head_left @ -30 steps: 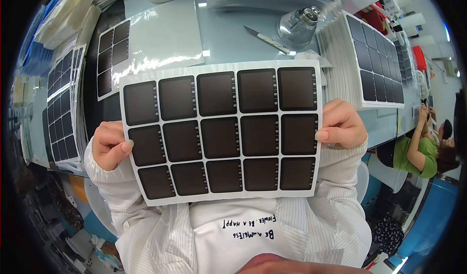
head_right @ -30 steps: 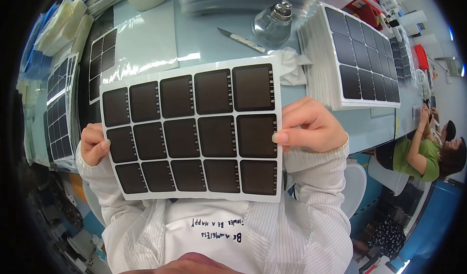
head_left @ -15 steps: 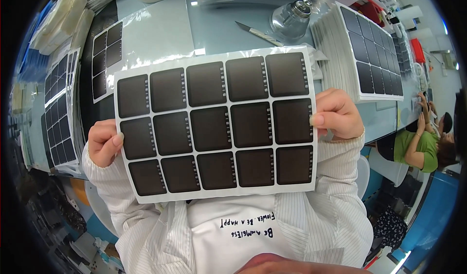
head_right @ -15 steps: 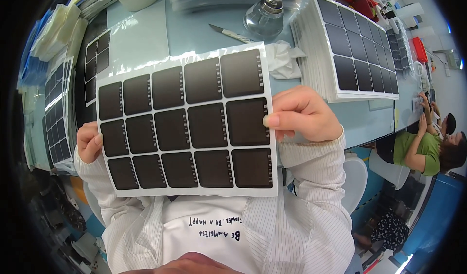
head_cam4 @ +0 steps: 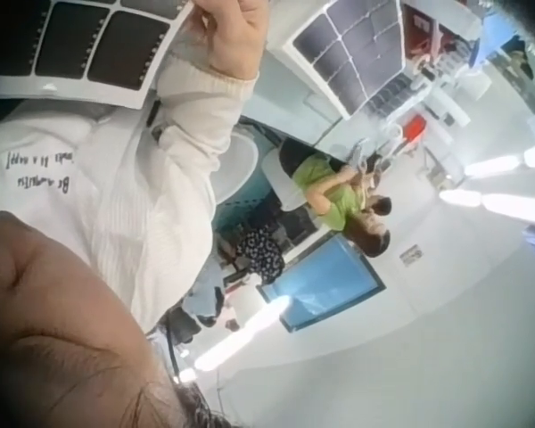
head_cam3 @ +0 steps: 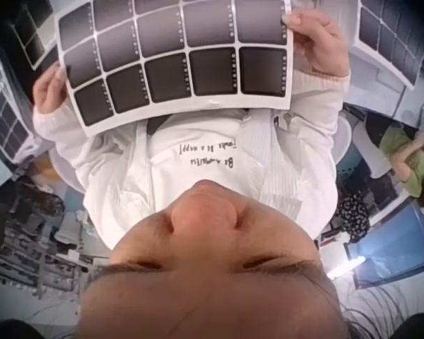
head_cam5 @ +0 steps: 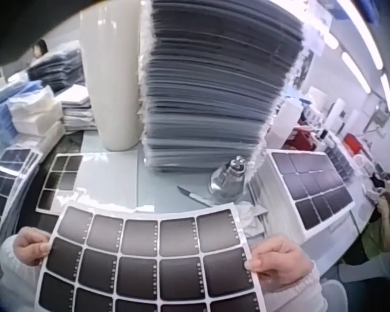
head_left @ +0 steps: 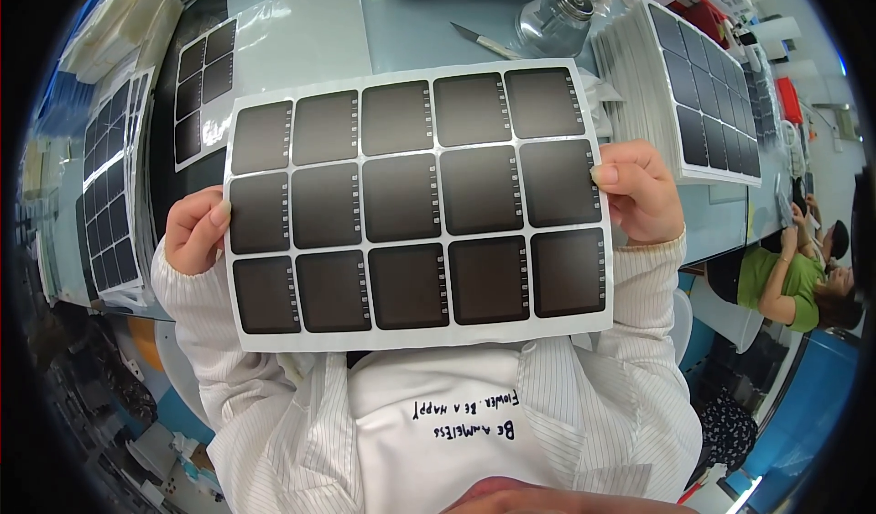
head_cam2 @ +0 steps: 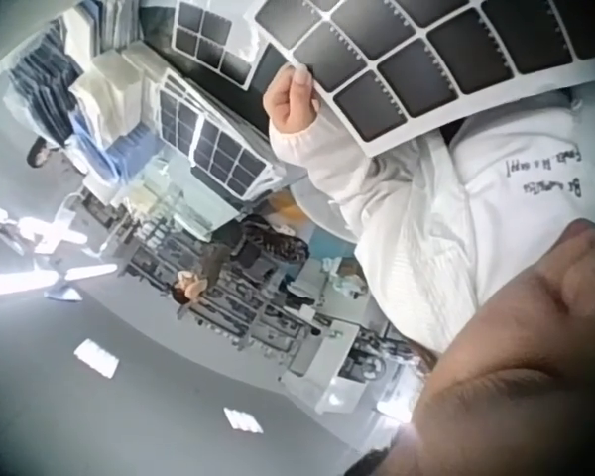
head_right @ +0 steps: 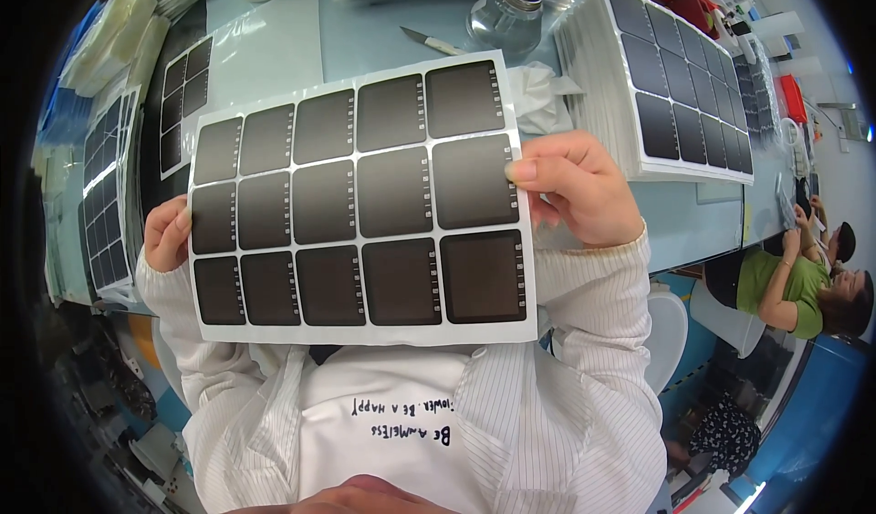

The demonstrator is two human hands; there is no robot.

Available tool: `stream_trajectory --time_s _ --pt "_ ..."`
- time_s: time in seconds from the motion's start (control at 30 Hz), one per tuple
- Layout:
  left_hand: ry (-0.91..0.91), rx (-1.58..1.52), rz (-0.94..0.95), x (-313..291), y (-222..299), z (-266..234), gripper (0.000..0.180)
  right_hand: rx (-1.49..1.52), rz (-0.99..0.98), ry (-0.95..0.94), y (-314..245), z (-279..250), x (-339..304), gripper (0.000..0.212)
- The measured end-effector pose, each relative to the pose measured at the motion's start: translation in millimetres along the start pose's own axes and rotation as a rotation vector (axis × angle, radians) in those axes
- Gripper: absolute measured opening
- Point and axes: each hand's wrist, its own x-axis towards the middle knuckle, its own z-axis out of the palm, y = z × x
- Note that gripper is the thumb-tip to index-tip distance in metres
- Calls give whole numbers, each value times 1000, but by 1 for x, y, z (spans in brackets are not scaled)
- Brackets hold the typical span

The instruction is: Assembling, inspecting, and cleaning solar panel components at a manufacturing workstation.

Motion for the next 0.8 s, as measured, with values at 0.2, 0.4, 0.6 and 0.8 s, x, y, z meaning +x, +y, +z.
stream_trajectory --time_s 0.2,0.4,0.6,0.8 --pt "-9 -87 -66 3 9 6 30 68 2 21 4 -1 0 20" --pt "-23 -113 -114 3 7 2 31 134 2 -34 2 -1 0 20" --pt "-27 -93 -81 3 9 3 31 48 4 -35 3 -1 2 22" --pt "-18 -97 -80 1 3 -2 31 0 -9 -30 3 0 1 23"
